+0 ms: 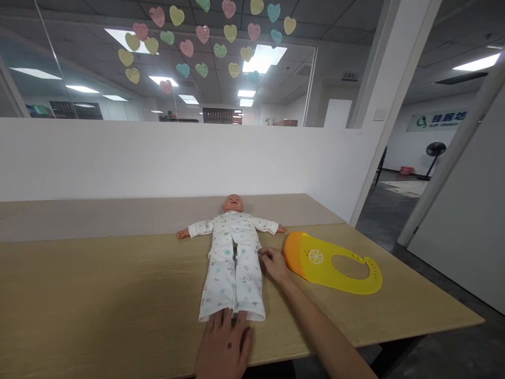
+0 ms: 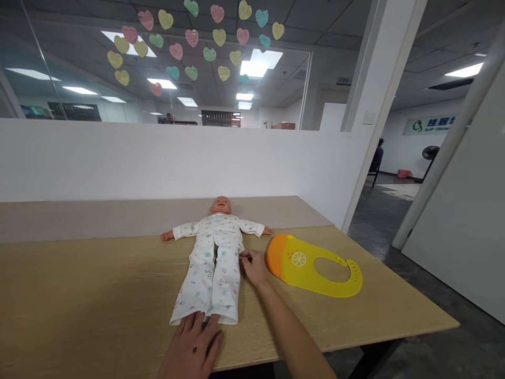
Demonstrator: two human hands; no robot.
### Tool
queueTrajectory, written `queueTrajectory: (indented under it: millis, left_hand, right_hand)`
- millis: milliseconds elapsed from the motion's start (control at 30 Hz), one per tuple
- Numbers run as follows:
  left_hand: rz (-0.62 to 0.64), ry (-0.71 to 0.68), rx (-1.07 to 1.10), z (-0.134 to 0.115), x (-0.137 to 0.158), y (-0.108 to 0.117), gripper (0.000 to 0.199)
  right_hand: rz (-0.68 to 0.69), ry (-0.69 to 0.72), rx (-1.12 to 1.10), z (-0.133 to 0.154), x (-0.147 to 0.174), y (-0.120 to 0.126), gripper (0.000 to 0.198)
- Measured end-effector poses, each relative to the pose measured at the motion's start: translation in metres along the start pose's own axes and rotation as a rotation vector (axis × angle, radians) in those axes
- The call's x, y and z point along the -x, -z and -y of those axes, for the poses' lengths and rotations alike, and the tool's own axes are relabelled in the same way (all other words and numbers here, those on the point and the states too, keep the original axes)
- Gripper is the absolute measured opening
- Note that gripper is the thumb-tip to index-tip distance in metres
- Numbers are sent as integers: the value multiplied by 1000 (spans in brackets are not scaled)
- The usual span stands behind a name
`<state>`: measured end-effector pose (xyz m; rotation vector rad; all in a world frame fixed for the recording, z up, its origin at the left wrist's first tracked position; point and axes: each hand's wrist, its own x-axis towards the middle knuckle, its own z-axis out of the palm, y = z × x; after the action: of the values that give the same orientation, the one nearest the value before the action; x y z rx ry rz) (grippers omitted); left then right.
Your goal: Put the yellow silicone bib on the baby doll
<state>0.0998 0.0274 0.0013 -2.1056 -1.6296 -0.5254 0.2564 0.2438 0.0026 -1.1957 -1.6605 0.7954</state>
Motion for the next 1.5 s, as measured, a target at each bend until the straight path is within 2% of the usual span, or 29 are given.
queueTrajectory:
  millis: [400,500,567,633,733,833,967,1100,1200,1300,1500]
  left_hand:
    - [-52,-61,23,2,0,0,35]
    - [-85,-66,91,4,0,2,38]
    - [-109,-44,214,8,3,4,38]
    - [-114,33,410,16,9,9,35]
    - [-117,273,687,37,13,17,31]
    - [-133,538,785,68,-3,16,29]
    - [-132,722,736,110,-48,-13,23]
    - [-45,606,555,134,-86,-51,33]
    - [44,561,430,136,-101,-65,30]
    - [105,573,349,133,-108,-70,29]
    - [179,606,190,128,-114,-69,32]
  right_hand:
    - [25,9,21,1,-1,-1,23]
    - [13,16,75,2,0,-2,27]
    - [5,7,157,5,1,-3,33]
    - [17,2,262,9,1,-4,39]
    - [69,26,395,16,-1,-6,44]
    - [132,47,523,23,-4,-8,38]
    - [174,27,727,31,-10,-10,28]
    - [160,-5,783,37,-10,-11,28]
    - [161,-29,799,40,-8,-12,29]
    - [141,-34,767,40,-6,-13,28]
    - [58,13,519,34,-7,-18,26]
